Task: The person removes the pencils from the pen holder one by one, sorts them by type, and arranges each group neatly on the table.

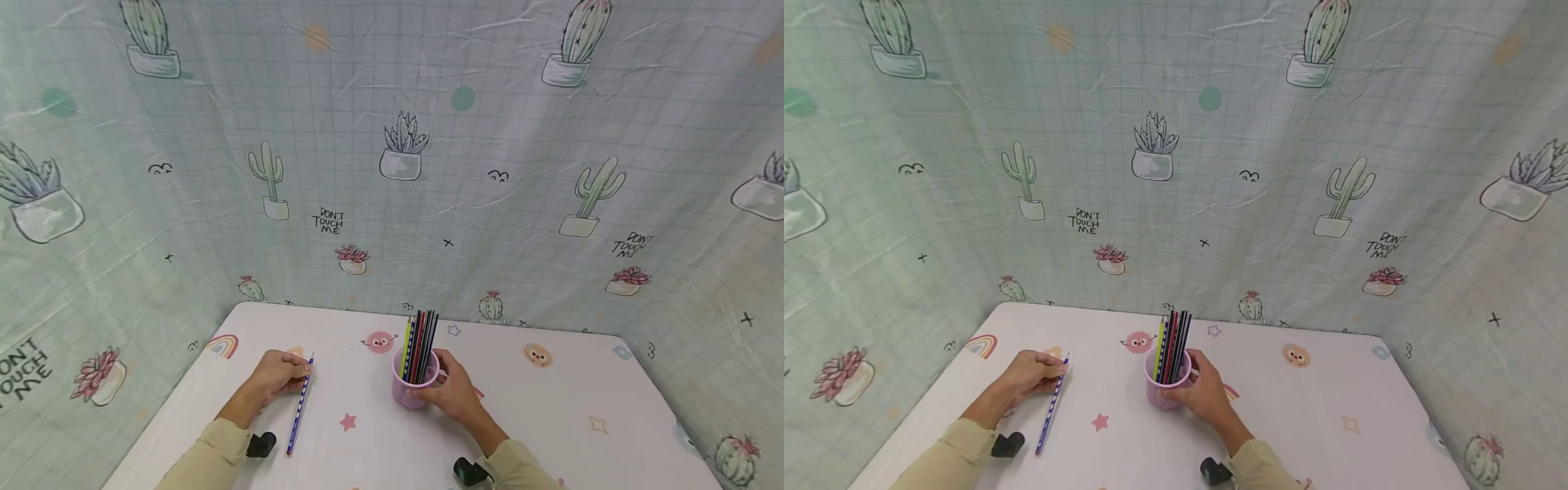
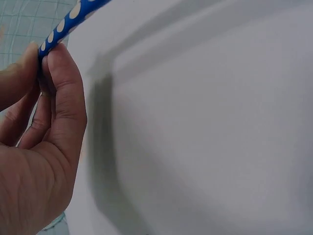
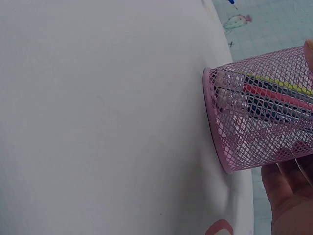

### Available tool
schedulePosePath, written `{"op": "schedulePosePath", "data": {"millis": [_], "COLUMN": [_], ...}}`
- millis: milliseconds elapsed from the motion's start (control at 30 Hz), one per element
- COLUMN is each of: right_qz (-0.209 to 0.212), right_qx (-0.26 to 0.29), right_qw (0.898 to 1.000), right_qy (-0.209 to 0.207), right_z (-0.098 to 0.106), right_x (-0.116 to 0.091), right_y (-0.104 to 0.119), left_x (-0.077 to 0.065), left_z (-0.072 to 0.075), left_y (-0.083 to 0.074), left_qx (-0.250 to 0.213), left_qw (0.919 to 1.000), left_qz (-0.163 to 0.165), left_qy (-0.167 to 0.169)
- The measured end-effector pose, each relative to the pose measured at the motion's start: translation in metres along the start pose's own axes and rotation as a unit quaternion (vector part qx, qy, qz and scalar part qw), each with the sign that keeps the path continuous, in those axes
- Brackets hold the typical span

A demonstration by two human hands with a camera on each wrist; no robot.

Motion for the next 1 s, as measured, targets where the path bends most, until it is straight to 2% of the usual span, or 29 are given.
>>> {"op": "schedulePosePath", "data": {"millis": [200,533,1000], "right_qz": [0.0,-0.011,-0.005], "right_qx": [-0.001,0.021,0.024], "right_qw": [1.0,1.0,1.0], "right_qy": [0.003,-0.006,-0.008], "right_z": [-0.0009,-0.0005,-0.0026], "right_x": [0.0003,-0.0007,0.0012], "right_y": [0.0003,0.002,0.0025], "left_x": [-0.0007,-0.0001,0.0021], "left_z": [0.0015,0.0023,0.0077], "left_y": [0.0041,0.0077,0.0095], "left_qx": [-0.011,-0.021,0.018], "left_qw": [0.9998,0.9996,0.9992], "left_qz": [0.014,0.02,0.012], "left_qy": [-0.005,-0.006,-0.034]}}
Point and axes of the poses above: each hand's wrist, its own x-axis towards the middle knuckle, its own z-axis out of the back of the hand, y = z × x, the point moved 9 cm from there along x, towards the middle knuckle, and after that the axes turned 11 degrees about -y, right-handed, at the moved point
